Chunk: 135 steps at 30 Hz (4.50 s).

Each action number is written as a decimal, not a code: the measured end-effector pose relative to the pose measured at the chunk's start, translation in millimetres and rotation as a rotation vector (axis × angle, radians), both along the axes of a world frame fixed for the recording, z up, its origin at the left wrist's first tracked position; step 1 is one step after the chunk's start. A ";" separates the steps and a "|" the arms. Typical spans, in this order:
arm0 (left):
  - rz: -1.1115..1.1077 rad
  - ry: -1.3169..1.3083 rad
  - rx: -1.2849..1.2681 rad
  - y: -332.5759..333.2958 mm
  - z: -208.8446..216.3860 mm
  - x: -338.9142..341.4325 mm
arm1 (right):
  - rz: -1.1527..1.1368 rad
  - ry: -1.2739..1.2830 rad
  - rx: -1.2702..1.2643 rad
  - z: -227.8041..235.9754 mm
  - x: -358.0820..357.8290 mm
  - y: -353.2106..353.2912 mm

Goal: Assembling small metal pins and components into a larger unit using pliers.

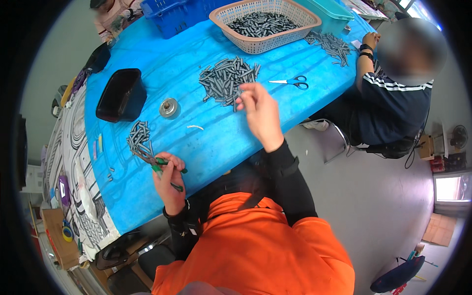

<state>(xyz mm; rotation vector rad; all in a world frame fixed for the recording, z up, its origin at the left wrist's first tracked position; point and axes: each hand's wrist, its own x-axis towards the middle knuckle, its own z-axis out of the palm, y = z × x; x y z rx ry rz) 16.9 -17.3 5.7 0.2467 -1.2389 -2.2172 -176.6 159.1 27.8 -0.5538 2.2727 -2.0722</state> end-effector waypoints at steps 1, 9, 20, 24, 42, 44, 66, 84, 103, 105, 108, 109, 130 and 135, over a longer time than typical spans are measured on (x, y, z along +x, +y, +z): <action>0.028 -0.043 -0.011 0.4 -0.1 0.0 | 0.047 -0.052 -0.090 2.1 12.0 -3.8; -0.079 -0.092 0.066 13.2 13.6 -6.1 | 0.628 0.023 -0.377 0.1 75.2 -31.6; 0.060 -0.266 0.018 13.4 17.7 0.8 | 0.595 0.437 0.084 50.1 93.9 -14.8; 0.052 -0.109 0.169 -13.9 -11.1 16.7 | 0.674 0.729 -0.072 113.6 107.6 1.9; 0.123 -0.148 0.021 0.3 -15.3 4.3 | 1.884 -0.092 -0.915 16.2 77.1 38.5; 0.094 -0.160 0.021 0.3 -14.6 -1.9 | 1.845 -0.147 -0.925 15.4 78.9 40.3; 0.108 -0.281 -0.415 -44.9 -64.7 -6.3 | 0.726 0.083 -0.968 39.7 50.2 57.3; 0.066 -0.098 0.017 -1.9 -6.9 -9.8 | 0.792 0.515 0.560 46.0 89.6 45.2; -0.331 -0.078 0.141 36.6 17.2 8.0 | 0.321 1.320 -0.059 28.4 106.5 12.6; -0.325 -0.082 0.148 34.0 17.3 8.3 | 0.418 1.275 0.020 28.7 108.0 12.5; -0.323 -0.054 0.149 29.9 15.8 7.9 | 0.541 1.014 -0.037 41.6 105.4 8.4; -0.321 -0.167 0.193 25.1 15.7 7.8 | 0.533 1.028 -0.023 47.4 105.4 10.1; -0.094 -0.254 0.032 -3.3 1.4 15.8 | 1.015 -0.565 -0.882 6.5 21.5 59.7; -0.076 -0.258 0.005 -11.2 1.9 7.6 | 0.781 -0.428 -0.677 -18.6 22.3 18.3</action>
